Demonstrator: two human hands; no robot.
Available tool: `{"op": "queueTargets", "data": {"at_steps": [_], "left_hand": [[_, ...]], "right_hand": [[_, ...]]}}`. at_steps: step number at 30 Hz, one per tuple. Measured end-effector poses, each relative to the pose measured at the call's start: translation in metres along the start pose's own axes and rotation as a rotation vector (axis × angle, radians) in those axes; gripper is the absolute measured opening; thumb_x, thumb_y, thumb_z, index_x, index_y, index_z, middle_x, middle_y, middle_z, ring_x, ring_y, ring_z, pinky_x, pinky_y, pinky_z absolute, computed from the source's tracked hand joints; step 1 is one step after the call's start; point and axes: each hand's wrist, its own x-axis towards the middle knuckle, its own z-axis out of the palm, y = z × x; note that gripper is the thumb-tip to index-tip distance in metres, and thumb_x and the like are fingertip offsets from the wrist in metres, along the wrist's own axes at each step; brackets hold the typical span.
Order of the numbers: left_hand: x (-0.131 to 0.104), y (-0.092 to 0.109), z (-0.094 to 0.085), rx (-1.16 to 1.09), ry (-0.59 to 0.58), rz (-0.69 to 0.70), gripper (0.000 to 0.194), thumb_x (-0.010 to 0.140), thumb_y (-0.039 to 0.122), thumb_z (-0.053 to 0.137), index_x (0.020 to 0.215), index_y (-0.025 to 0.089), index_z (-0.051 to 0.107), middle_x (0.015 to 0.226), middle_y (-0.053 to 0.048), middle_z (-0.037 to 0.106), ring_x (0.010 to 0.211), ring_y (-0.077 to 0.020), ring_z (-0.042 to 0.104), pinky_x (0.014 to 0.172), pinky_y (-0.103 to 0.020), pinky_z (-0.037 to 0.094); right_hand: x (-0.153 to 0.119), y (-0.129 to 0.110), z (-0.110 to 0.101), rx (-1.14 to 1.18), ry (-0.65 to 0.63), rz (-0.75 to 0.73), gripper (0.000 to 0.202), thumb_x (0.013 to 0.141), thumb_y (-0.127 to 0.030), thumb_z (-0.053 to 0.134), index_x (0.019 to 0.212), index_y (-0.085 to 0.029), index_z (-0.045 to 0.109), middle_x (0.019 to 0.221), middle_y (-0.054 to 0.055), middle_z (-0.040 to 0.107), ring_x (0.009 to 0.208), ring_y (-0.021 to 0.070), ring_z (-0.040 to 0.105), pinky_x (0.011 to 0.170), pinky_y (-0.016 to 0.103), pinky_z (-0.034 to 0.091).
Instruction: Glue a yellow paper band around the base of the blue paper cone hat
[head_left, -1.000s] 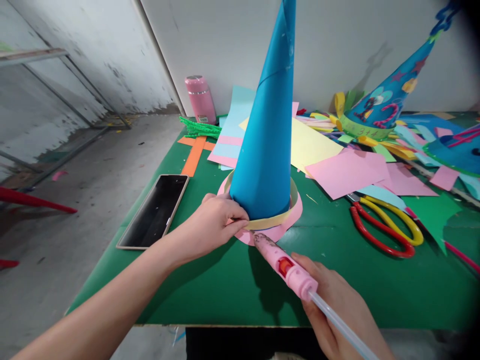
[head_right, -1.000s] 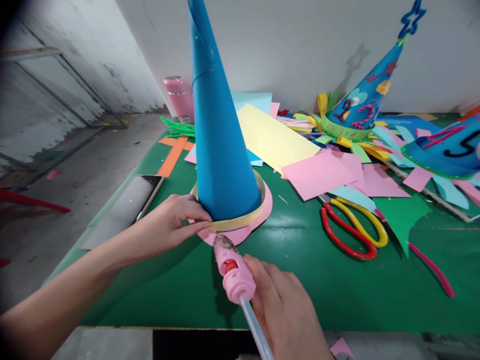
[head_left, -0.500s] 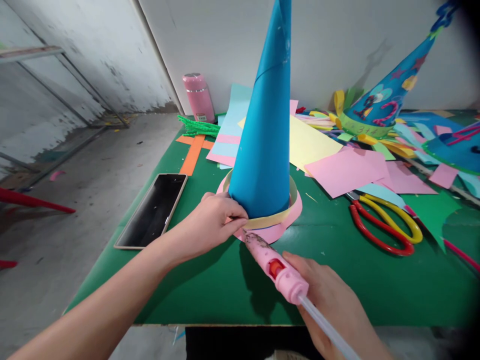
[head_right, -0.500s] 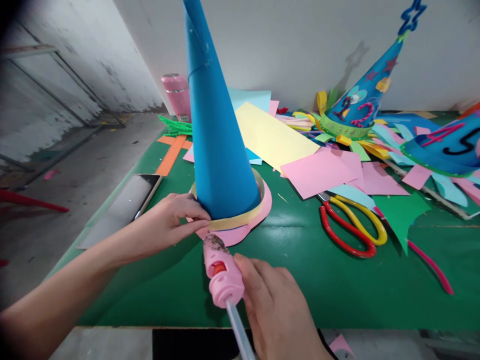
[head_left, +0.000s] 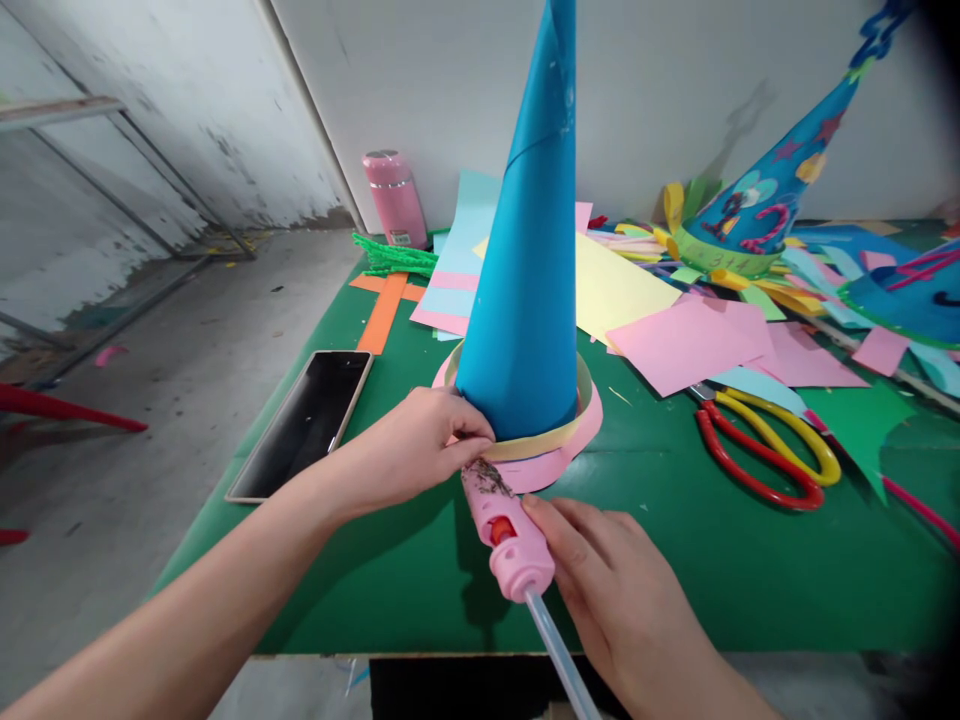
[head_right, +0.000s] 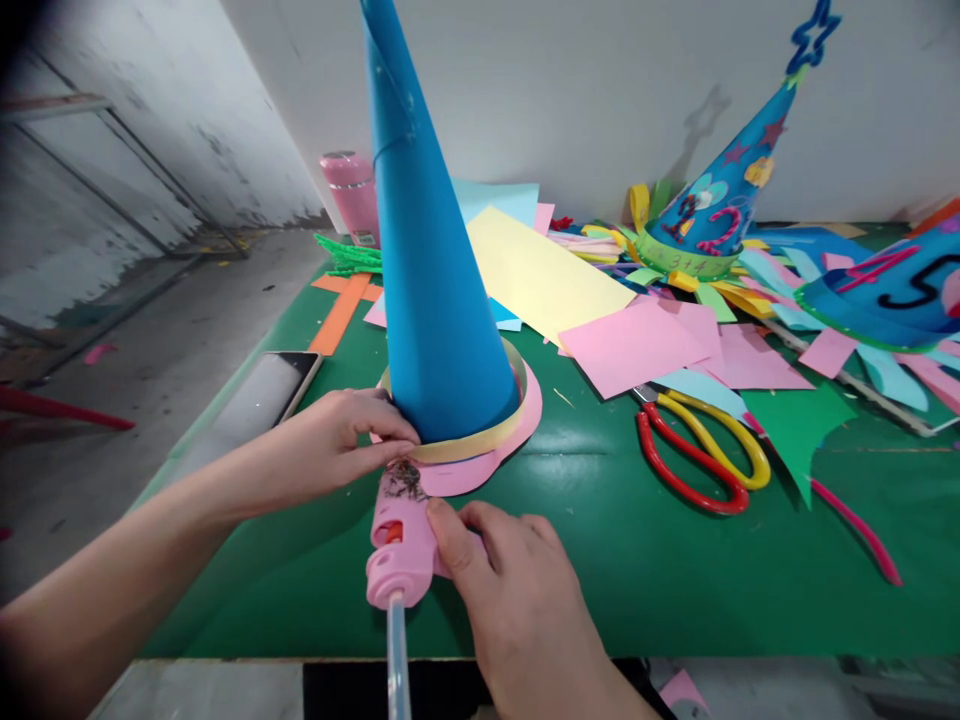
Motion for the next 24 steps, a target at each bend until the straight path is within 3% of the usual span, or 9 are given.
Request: {"op": "queueTargets", "data": {"at_steps": [14,24], "left_hand": [[-0.001,0.002,0.0,-0.013,-0.003,-0.013,0.024,0.08,0.017,0.043,0.068,0.019,0.065,0.068,0.002,0.065,0.07,-0.0128,0.055,0.066,-0.024,0.04],[-0.002,0.004,0.002,0.025,0.03,-0.001,0.023,0.08,0.016,0.043,0.07,0.02,0.064,0.069,0.002,0.065,0.071,-0.0141,0.052,0.067,-0.025,0.037]], "right_hand": [[-0.007,0.005,-0.016,-0.061,0.009,-0.041,0.039,0.082,-0.011,0.034,0.12,-0.016,0.041,0.094,0.009,0.063,0.074,0.0179,0.061,0.054,0.03,0.051],[-0.014,0.017,-0.021,-0.052,0.09,-0.05,0.04,0.077,-0.011,0.035,0.116,-0.019,0.042,0.091,0.005,0.067,0.069,0.0148,0.064,0.052,0.023,0.052]]}}
